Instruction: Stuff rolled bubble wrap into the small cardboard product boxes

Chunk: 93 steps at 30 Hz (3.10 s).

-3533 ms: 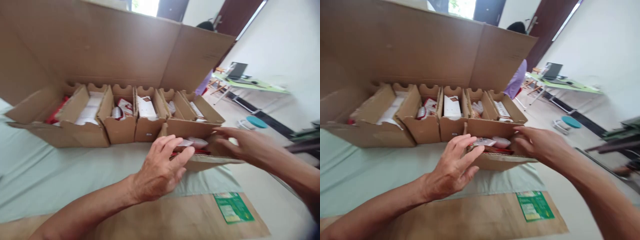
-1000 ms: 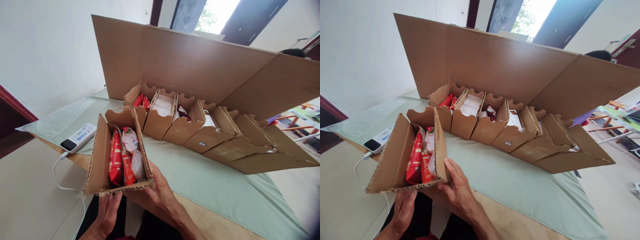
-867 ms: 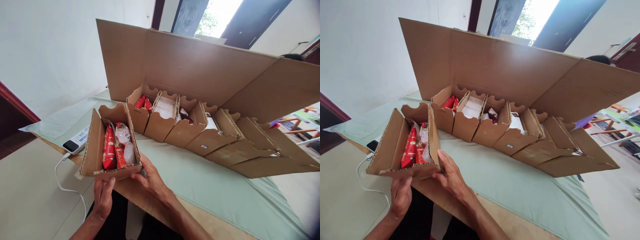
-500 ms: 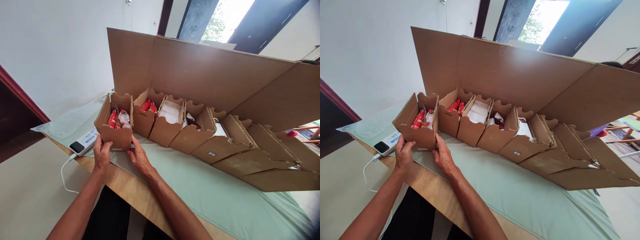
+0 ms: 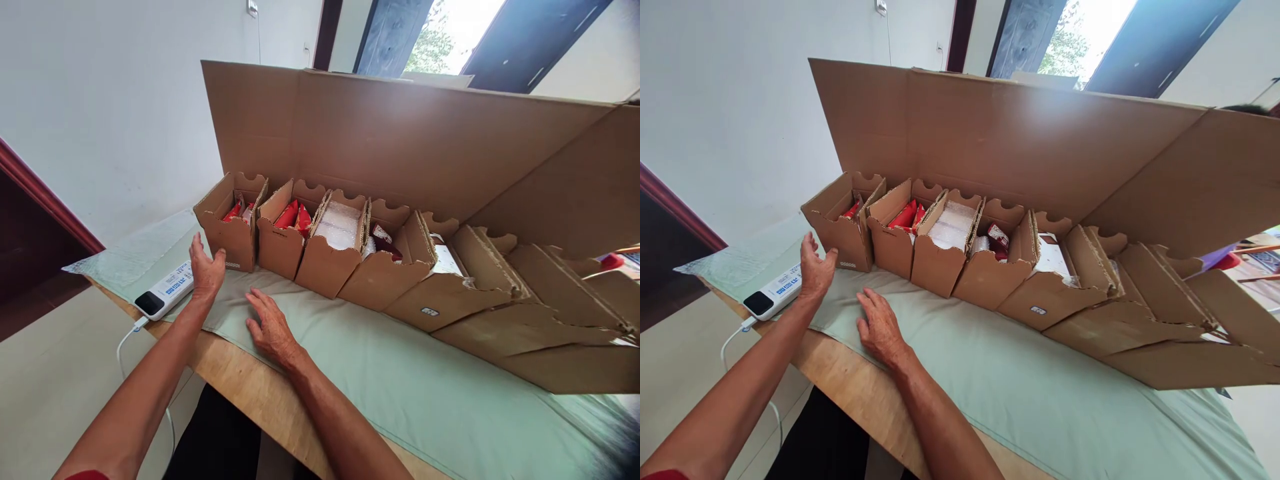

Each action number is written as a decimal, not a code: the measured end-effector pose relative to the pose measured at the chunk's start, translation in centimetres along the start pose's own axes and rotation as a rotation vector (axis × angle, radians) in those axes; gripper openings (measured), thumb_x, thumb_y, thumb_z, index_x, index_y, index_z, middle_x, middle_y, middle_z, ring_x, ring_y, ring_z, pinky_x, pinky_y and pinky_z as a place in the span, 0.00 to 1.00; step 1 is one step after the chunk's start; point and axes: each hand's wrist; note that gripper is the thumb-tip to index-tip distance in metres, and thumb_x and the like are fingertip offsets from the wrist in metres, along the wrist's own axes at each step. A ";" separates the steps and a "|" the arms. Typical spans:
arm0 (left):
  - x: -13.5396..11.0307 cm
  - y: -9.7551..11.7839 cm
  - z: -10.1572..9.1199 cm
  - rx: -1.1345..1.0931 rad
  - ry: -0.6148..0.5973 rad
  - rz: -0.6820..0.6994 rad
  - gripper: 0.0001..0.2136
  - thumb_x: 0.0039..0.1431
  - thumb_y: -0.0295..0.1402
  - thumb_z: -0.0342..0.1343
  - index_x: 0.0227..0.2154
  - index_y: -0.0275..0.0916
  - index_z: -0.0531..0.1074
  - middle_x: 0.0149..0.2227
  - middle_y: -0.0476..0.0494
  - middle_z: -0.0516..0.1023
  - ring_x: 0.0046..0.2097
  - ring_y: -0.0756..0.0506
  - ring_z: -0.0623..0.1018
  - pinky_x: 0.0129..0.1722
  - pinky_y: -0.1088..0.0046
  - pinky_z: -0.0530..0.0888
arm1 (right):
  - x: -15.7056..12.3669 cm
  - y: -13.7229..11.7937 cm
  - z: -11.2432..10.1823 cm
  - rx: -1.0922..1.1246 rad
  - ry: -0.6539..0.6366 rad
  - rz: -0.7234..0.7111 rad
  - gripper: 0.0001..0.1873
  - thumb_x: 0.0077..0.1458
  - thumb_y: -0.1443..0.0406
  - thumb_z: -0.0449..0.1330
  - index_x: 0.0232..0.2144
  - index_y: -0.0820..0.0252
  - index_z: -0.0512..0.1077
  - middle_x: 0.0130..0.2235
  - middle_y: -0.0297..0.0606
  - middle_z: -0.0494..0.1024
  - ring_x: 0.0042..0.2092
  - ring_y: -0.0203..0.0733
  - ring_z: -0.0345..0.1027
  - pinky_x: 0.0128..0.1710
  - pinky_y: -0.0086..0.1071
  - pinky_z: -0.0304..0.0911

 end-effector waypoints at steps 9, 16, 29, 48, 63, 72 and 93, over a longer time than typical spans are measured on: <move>1.4 4.7 -0.9 0.393 -0.068 0.609 0.39 0.47 0.40 0.70 0.63 0.40 0.64 0.75 0.29 0.41 0.74 0.24 0.45 0.70 0.42 0.50 | 0.0 0.5 0.5 0.003 0.038 -0.020 0.28 0.55 0.74 0.60 0.58 0.60 0.71 0.67 0.50 0.67 0.66 0.51 0.61 0.67 0.50 0.57; 4.1 5.3 0.8 0.531 -0.177 0.607 0.18 0.49 0.38 0.69 0.40 0.39 0.72 0.73 0.27 0.51 0.73 0.22 0.48 0.67 0.35 0.55 | -0.1 0.8 0.6 -0.010 0.061 -0.017 0.22 0.55 0.74 0.60 0.52 0.61 0.75 0.65 0.51 0.69 0.65 0.51 0.63 0.66 0.50 0.59; 9.4 3.2 0.3 0.508 -0.314 0.684 0.19 0.45 0.40 0.69 0.35 0.39 0.67 0.72 0.23 0.50 0.73 0.21 0.51 0.69 0.41 0.54 | 0.1 0.3 0.3 -0.008 0.054 0.018 0.18 0.56 0.74 0.61 0.49 0.63 0.78 0.64 0.51 0.70 0.63 0.53 0.66 0.64 0.48 0.63; 6.2 5.9 -0.3 0.516 -0.231 0.802 0.32 0.49 0.42 0.66 0.56 0.39 0.67 0.75 0.25 0.45 0.74 0.22 0.47 0.68 0.34 0.44 | 0.0 0.1 0.3 -0.004 0.054 0.020 0.16 0.56 0.75 0.62 0.46 0.61 0.79 0.64 0.49 0.71 0.63 0.50 0.66 0.64 0.47 0.61; 6.1 13.5 4.1 0.887 -0.868 1.034 0.09 0.58 0.33 0.55 0.36 0.42 0.81 0.38 0.42 0.84 0.44 0.38 0.82 0.47 0.60 0.70 | 0.1 0.8 -0.1 0.035 0.402 0.094 0.25 0.56 0.74 0.56 0.55 0.57 0.73 0.66 0.48 0.66 0.66 0.51 0.61 0.67 0.50 0.57; 6.2 13.3 2.0 0.946 -0.881 1.008 0.09 0.61 0.34 0.54 0.36 0.43 0.81 0.36 0.42 0.82 0.40 0.39 0.82 0.36 0.67 0.72 | 1.0 2.6 -0.3 0.099 0.396 0.189 0.43 0.50 0.70 0.58 0.68 0.65 0.58 0.70 0.53 0.59 0.71 0.55 0.52 0.71 0.50 0.49; 0.7 12.9 1.9 0.639 -0.510 1.074 0.26 0.53 0.29 0.59 0.57 0.43 0.72 0.61 0.34 0.72 0.67 0.27 0.64 0.69 0.37 0.49 | -4.2 1.8 -6.3 0.206 0.520 0.306 0.25 0.55 0.65 0.57 0.55 0.55 0.71 0.60 0.44 0.73 0.59 0.50 0.68 0.53 0.42 0.69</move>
Point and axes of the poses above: each hand's wrist, its own x-axis towards the middle knuckle, its own z-axis out of the palm, y = z × x
